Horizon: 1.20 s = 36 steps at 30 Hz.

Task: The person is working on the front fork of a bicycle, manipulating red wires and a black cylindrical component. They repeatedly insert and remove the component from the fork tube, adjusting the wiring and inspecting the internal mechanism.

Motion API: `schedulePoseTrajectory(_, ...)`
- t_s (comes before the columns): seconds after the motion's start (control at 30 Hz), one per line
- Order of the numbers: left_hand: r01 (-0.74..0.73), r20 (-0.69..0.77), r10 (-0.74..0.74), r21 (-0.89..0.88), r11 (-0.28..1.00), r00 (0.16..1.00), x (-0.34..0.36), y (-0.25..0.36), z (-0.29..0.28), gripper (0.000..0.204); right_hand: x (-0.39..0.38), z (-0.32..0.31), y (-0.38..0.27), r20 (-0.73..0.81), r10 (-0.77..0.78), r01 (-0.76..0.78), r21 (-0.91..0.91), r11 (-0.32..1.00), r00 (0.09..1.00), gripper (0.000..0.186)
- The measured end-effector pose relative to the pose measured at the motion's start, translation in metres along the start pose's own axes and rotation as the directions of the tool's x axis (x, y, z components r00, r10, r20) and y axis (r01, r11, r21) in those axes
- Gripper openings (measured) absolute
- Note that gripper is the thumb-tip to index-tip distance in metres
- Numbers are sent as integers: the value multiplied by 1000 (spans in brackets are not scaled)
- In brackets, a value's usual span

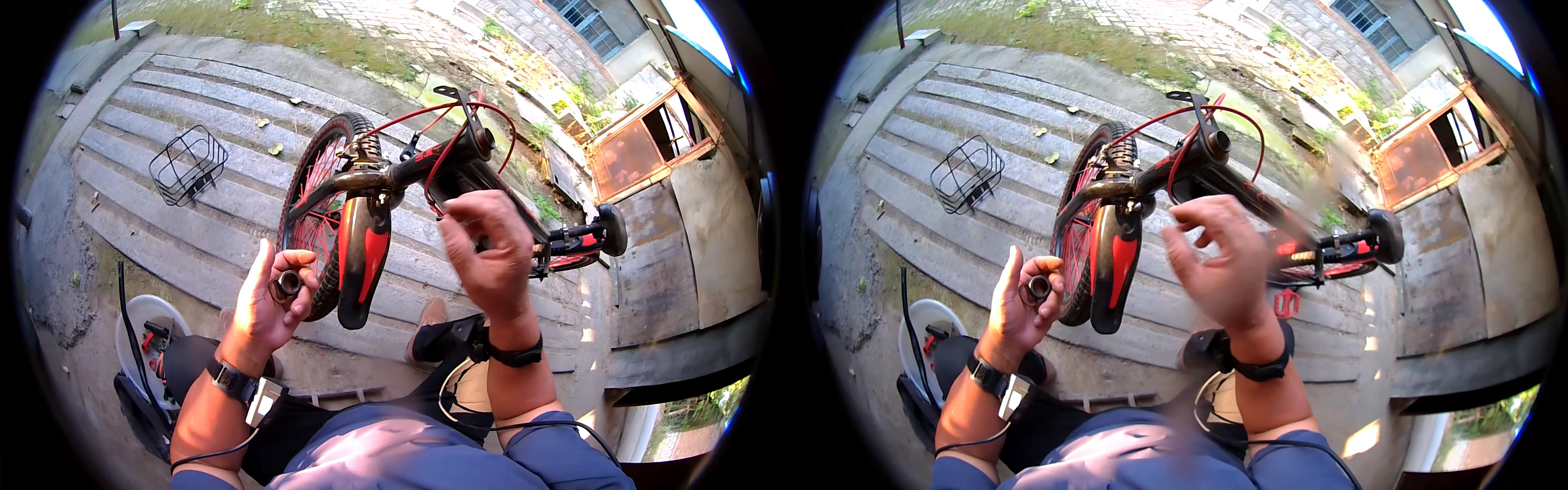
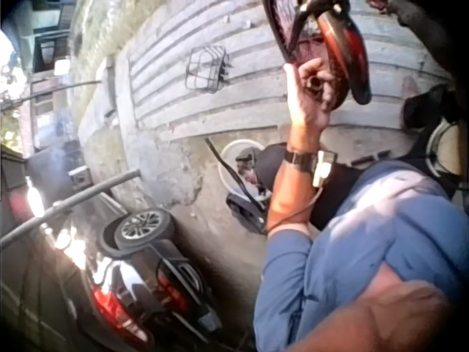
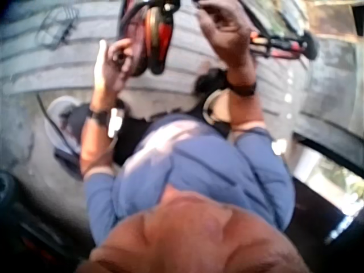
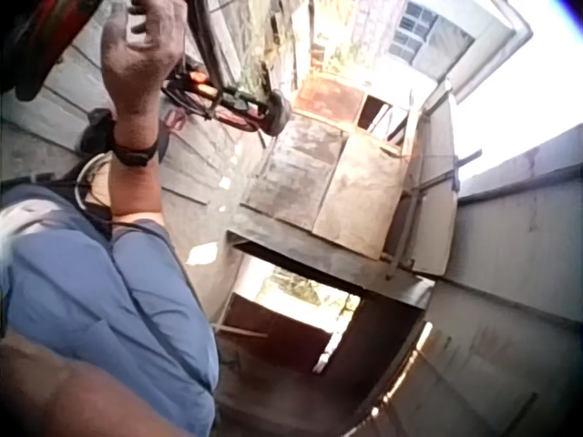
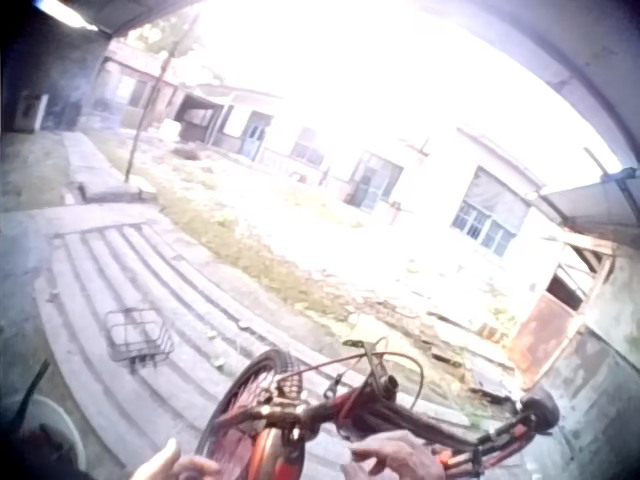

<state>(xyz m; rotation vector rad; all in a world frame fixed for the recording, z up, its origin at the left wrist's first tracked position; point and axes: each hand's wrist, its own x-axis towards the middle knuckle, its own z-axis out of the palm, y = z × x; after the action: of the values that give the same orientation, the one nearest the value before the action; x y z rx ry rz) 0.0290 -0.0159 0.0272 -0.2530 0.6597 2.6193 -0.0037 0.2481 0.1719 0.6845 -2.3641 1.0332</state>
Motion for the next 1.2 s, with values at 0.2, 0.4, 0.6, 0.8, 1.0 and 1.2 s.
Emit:
schedulePoseTrajectory(0.2, -39, -37, 38, -10, 999, 999, 4, 5, 0, 58, 6, -18, 36, -301, 123, -103, 83, 991, 946, 28)
schedulePoseTrajectory(0.4, -22, -60, 24, 36, 999, 998, 11, 0, -8, 58, 23, -19, 45, -227, 115, -113, 20, 993, 967, 36)
schedulePoseTrajectory(0.6, -28, -106, 36, 72, 997, 994, 16, -1, -7, 56, 44, -11, 47, -224, 93, -93, 13, 996, 970, 47)
schedulePoseTrajectory(0.8, -42, -138, 60, 126, 991, 989, 21, 1, -17, 43, 48, -6, 56, -197, 97, -83, 78, 993, 976, 51)
schedulePoseTrajectory(1.0, -86, -196, 118, 165, 983, 973, 18, 14, -22, 33, 46, -2, 59, -162, 192, -147, 255, 956, 968, 54)
schedulePoseTrajectory(1.2, -316, -312, 360, 184, 931, 879, 5, 73, -31, 30, 40, -5, 66, -148, 105, -74, 204, 976, 983, 55)
